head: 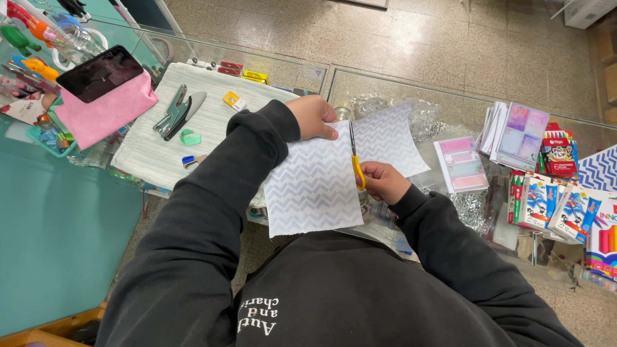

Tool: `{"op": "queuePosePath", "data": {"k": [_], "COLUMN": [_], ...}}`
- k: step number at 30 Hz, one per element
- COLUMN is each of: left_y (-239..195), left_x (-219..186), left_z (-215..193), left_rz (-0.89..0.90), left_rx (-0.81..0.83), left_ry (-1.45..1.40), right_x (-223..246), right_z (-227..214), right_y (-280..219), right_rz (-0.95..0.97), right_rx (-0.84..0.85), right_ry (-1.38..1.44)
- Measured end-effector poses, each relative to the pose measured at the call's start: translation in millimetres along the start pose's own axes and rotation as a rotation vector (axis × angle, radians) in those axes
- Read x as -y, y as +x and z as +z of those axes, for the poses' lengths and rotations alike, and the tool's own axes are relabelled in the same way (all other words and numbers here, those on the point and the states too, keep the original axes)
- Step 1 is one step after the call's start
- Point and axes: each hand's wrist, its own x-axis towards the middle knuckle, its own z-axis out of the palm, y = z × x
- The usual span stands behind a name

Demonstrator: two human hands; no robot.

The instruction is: The person places a small rectangular item on a sheet of patterned wrapping paper, cuts the paper to size with scissors, then wraps the item by folding and taping the paper edges. The wrapped package is set aside on the counter.

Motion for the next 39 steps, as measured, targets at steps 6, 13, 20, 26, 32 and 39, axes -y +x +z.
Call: {"op": "queuePosePath", "data": {"k": [6,13,20,26,32,39], "left_y": [-12,-19,-24,-28,-97,-91], "left_x": [11,82,115,117,-17,32], "left_z": [-8,-47,-69,-31,39,88], "left_rz": [-0.074,-0.248,-0.367,-0.165,0.038,-0.045], "left_rx": [0.008,-0.097,-0.228,-0.635,-0.137,-0.140], "left_ry": [0.000,0.259,0.422,0.362,-0.239,-0.240], "right_x": [11,9,13,18,31,24], "right_z": [9,10,7,17,65,124], "right_y": [-1,-2,-2,-6,-3,6], "right_rz": [0.048,0.086,0.188,0.161,-0.014,-0.059], "right_rx": [-0.030,-0.063,-0.022,-0.148,-0.271,-0.261], "right_ry": [0.028,0.022,-0.297,-0.346,-0.320,-0.720]}}
